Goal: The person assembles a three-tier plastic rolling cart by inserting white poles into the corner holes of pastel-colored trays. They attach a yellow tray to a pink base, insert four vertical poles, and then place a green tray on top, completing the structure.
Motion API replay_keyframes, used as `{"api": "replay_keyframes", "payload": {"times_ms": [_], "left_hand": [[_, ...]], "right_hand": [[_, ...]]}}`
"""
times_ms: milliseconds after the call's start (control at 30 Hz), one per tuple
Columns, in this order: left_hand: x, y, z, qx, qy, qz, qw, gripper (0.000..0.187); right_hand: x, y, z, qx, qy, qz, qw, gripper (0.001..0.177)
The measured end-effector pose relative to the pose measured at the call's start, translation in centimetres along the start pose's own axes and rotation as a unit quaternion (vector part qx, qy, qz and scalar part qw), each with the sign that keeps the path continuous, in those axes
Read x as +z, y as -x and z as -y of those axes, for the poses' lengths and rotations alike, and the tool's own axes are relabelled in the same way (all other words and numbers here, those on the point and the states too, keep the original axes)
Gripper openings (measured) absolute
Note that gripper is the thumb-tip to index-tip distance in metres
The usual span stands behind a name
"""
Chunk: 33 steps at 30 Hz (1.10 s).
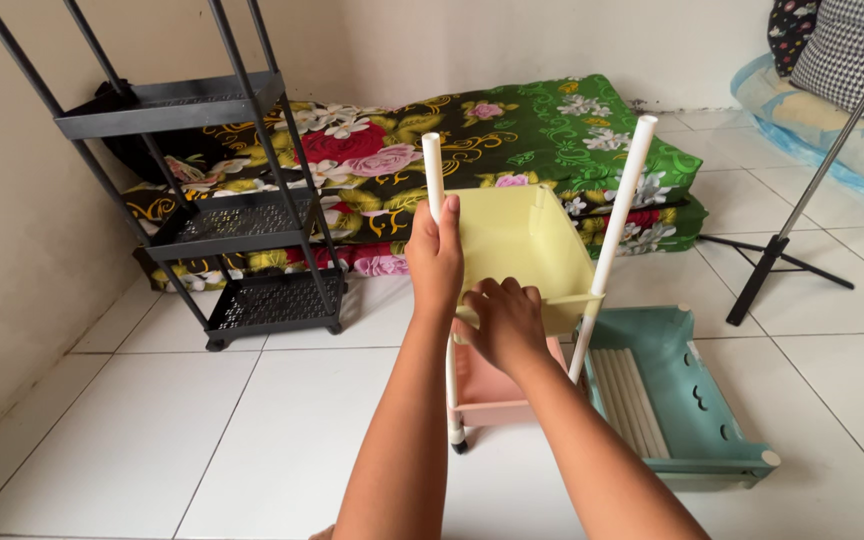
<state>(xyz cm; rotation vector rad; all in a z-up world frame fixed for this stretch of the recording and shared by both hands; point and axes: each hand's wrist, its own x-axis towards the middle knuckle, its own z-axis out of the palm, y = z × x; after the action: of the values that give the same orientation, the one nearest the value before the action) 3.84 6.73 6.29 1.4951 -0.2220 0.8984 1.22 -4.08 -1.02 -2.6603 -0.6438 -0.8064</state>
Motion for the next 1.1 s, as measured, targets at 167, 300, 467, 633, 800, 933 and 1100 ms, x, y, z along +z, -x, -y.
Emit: {"api": "replay_keyframes", "payload": {"times_ms": [167,300,467,633,800,933,1100], "left_hand": [[-0.2,0.1,1.3,0.006,0.035,0.007,0.999,0.034],[-0.4,-0.2,1.9,-0.041,0.133,0.050,0.989,0.034],[-0.7,-0.5,1.8,-0.111,0.197,0.095,0.969,0.035],[-0.5,0.6,1.3,-0.103,0.178,0.092,0.974,0.038],[1.1,2.6,-0.4,-0.042,0.003,0.002,0.999,0.037],[2.4,3.5,-2.1,-0.084,-0.040,-0.022,0.995,0.034],[4.5,4.3,-4.0,-0.067,-0.098,-0.039,0.992,0.030]], "right_hand": [[0.2,0.3,0.0,-0.016,-0.031,-0.054,0.998,0.032],[-0.2,-0.1,0.3,0.036,-0.024,0.028,0.999,0.037],[-1.3,-0.3,0.3,-0.005,-0.018,0.007,1.000,0.047],[-1.7,-0.2,-0.3,0.009,-0.013,0.067,0.998,0.046],[-0.8,0.9,-0.2,0.030,-0.001,0.022,0.999,0.042],[0.1,2.0,-0.6,-0.034,0.029,-0.132,0.990,0.048],[-0.7,2.9,-2.3,-0.041,0.046,-0.149,0.987,0.046]]}}
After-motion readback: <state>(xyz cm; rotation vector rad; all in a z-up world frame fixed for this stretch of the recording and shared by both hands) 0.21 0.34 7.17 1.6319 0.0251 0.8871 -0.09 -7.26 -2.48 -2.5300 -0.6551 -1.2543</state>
